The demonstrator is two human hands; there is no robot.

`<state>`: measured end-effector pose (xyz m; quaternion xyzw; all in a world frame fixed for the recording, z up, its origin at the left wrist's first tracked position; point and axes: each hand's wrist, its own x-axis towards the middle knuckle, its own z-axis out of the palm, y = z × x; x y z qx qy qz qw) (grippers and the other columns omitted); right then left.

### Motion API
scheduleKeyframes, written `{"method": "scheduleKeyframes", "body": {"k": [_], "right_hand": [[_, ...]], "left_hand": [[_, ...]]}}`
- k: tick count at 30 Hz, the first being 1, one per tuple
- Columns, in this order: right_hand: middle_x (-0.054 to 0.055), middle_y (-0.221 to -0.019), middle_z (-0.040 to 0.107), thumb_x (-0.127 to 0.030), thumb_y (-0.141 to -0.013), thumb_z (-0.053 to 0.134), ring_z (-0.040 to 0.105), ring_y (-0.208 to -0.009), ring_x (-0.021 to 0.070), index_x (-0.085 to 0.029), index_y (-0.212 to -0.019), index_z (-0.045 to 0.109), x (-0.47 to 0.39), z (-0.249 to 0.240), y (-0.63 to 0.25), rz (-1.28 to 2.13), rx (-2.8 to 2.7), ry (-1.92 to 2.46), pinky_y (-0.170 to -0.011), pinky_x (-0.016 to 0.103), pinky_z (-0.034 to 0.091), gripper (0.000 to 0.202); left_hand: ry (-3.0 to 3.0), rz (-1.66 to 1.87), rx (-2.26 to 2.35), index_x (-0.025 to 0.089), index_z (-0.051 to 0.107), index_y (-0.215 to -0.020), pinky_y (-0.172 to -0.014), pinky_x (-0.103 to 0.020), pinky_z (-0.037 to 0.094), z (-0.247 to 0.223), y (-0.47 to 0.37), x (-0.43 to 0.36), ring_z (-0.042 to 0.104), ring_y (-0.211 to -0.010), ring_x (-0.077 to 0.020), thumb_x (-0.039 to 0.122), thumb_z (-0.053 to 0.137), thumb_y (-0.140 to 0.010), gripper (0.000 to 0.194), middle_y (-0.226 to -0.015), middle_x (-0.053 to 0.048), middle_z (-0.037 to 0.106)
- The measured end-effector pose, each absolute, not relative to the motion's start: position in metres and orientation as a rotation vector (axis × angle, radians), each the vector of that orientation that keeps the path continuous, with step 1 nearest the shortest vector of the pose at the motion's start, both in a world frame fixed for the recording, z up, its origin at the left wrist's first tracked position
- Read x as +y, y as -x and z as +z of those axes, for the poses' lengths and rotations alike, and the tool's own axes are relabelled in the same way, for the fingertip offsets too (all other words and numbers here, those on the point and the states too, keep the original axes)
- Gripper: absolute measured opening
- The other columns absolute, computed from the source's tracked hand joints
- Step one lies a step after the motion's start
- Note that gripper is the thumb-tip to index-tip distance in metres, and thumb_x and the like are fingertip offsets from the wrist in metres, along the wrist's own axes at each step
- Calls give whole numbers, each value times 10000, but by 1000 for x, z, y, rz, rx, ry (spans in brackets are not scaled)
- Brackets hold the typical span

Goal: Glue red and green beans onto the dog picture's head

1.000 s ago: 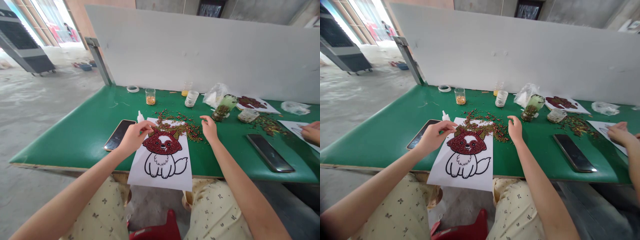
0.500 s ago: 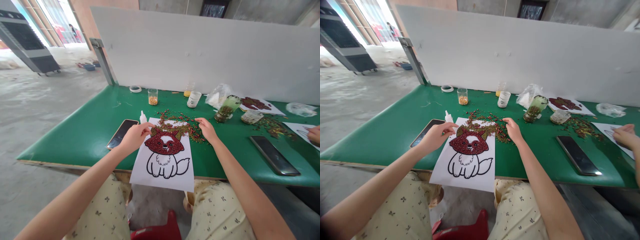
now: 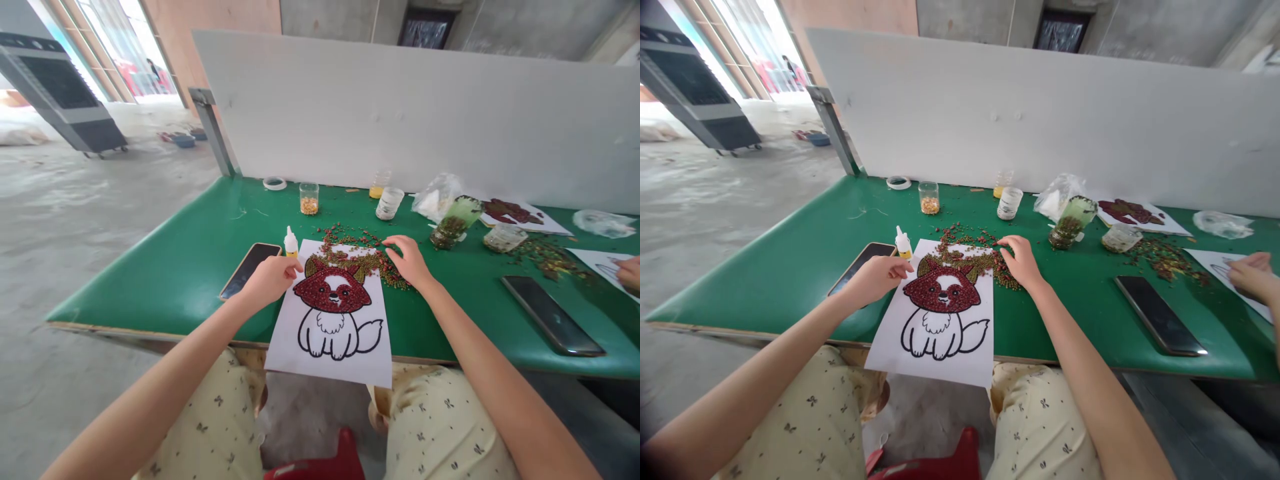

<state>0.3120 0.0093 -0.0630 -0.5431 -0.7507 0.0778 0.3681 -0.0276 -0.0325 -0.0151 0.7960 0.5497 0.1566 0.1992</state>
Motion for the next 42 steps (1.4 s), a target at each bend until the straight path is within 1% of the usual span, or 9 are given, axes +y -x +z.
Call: {"method": "scheduleKeyframes", "body": {"k": [5,9,12,16,21,28,35,39,42], "right_hand": [[73,-891,584,-217,-831,523,491,-886,220,-189,-814,632,30,-37,-265,-31,-2151,1467,-805,336,376,114],[78,-904,558,-190,-829,550,459,-889,220,-191,-813,635,48,-33,-230,-144,-2340,1538,-769,316,348,87],[75,-899,558,-207,-831,563,457,-889,220,-195,-807,632,53,-39,-216,-163,-2368,1581,-752,311,344,74],[76,-925,562,-217,-841,553,463,-893,217,-191,-834,627,52,-42,-208,-183,-2354,1627,-755,308,348,79],[76,-927,560,-215,-829,569,456,-905,216,-199,-832,639,53,-41,-205,-203,-2398,1628,-761,301,345,72],[91,-925,589,-219,-816,578,477,-918,209,-196,-812,683,60,-31,-197,-178,-2508,1714,-746,283,367,107],[129,-935,638,-90,-787,522,560,-897,203,-157,-873,702,59,-7,-178,-176,-2610,1927,-724,266,395,210],[154,-920,645,-29,-779,487,532,-961,240,-127,-860,684,58,-12,-177,-295,-2671,1806,-765,306,393,234],[140,-932,631,-86,-823,480,507,-938,246,-139,-849,651,42,-15,-181,-314,-2576,1650,-768,333,384,181]], "left_hand": [[-2267,363,1615,194,668,-826,-619,-252,404,-15,29,-34,588,-687,-156,77,436,-685,296,-734,-21,661],[-2263,349,1660,198,672,-796,-630,-262,393,-10,30,-36,582,-696,-164,100,429,-717,274,-745,-25,655],[-2275,338,1722,200,666,-822,-643,-265,397,-7,32,-37,583,-726,-167,94,439,-709,275,-838,-31,649],[-2324,334,1807,213,646,-887,-622,-264,394,-7,33,-37,571,-724,-159,167,482,-742,224,-962,-40,603],[-2318,360,1802,217,635,-829,-601,-259,381,-7,32,-38,563,-717,-152,293,498,-793,161,-915,-28,597],[-2317,322,1779,219,639,-851,-619,-264,393,-7,32,-38,575,-754,-163,294,489,-801,174,-925,-32,611],[-2319,312,1791,213,643,-853,-664,-271,423,-8,28,-38,591,-825,-188,291,477,-810,189,-940,-49,588],[-2314,330,1787,207,642,-824,-677,-278,427,-8,25,-40,588,-856,-200,266,467,-812,185,-951,-56,578],[-2339,398,1759,196,628,-799,-665,-279,422,-8,21,-42,582,-779,-175,239,445,-818,189,-919,-54,565]]}}
